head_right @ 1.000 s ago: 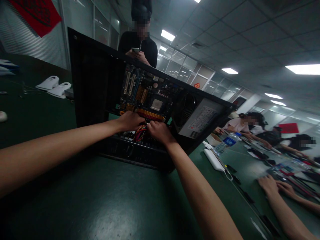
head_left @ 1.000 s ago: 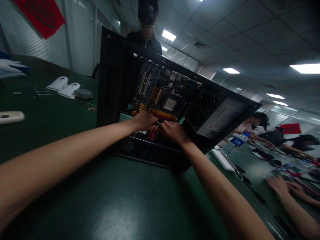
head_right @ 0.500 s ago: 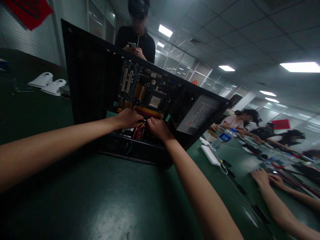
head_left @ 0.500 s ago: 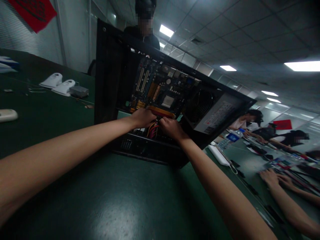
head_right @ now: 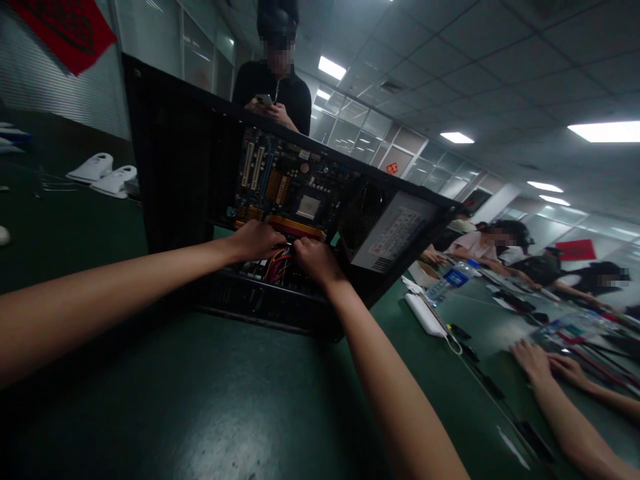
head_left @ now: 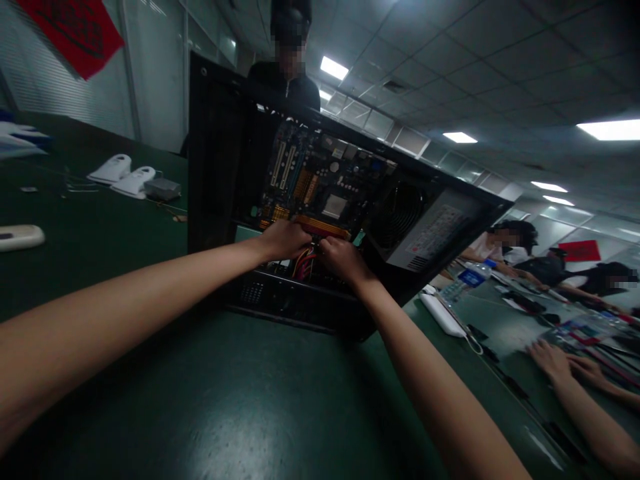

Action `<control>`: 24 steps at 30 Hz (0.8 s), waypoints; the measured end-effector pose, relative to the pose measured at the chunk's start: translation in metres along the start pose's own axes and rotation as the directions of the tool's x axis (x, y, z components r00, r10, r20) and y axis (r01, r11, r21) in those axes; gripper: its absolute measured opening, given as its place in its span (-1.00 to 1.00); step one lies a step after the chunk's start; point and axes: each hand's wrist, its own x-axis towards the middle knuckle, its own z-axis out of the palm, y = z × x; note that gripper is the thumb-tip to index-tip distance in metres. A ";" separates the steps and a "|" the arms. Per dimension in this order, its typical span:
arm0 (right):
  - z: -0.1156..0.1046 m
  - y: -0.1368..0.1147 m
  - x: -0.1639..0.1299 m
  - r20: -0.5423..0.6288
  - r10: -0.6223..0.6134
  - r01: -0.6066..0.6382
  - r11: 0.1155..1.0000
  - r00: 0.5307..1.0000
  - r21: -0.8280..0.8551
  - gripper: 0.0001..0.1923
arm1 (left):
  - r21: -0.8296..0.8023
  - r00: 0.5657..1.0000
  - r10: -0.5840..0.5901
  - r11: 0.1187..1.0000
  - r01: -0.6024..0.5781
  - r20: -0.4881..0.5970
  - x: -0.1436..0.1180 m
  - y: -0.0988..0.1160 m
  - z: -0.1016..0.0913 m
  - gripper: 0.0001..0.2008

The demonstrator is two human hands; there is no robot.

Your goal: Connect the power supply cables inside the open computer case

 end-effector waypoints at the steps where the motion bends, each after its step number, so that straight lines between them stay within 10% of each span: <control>1: 0.001 0.000 0.000 0.000 0.002 -0.002 1.000 1.000 0.009 -0.80 | 0.040 1.000 -0.002 0.999 0.002 0.015 0.000 0.001 -0.001 -0.65; 24: 0.011 0.008 0.000 -0.023 -0.028 0.029 0.999 0.999 0.027 -0.76 | 0.120 1.000 -0.005 0.993 0.002 0.025 0.002 0.010 -0.007 -0.64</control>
